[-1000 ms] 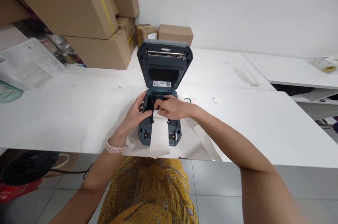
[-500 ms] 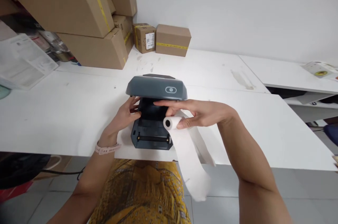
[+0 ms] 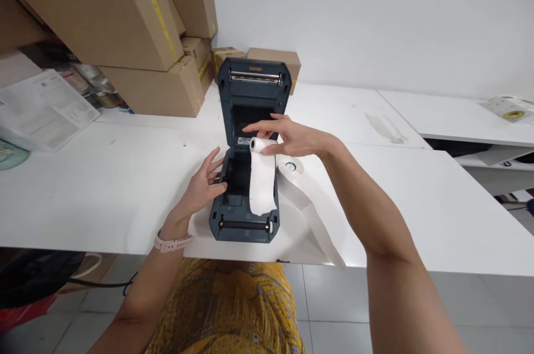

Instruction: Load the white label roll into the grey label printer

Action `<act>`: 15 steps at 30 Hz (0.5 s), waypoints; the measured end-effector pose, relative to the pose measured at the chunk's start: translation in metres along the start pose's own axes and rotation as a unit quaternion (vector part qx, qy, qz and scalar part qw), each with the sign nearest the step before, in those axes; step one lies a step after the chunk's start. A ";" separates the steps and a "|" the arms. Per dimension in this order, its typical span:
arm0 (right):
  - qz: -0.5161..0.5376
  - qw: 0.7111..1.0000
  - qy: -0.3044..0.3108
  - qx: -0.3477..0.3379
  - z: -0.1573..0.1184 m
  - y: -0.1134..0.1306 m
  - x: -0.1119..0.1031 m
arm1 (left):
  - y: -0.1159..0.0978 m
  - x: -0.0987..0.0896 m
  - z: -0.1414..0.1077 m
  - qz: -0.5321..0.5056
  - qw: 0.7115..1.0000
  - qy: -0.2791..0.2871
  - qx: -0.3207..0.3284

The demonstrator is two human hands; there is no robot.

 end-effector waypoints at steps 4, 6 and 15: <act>0.029 0.999 -0.022 0.012 0.003 -0.009 -0.005 | -0.001 0.000 -0.001 -0.005 1.000 0.006 0.002; 0.050 0.998 -0.025 0.023 0.003 -0.009 -0.007 | 0.000 0.000 -0.001 -0.005 1.000 0.009 0.001; 0.396 0.845 -0.287 -0.217 -0.120 -0.004 -0.021 | 0.001 -0.001 0.001 0.006 1.000 0.010 -0.006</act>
Point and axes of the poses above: each hand's wrist, its own z-axis towards the middle knuckle, its own x-axis out of the palm, y = z × x, the point moved 2 cm from there along z, towards the middle knuckle, and after that the axes turned 12 degrees about z, right-handed, at the moved point
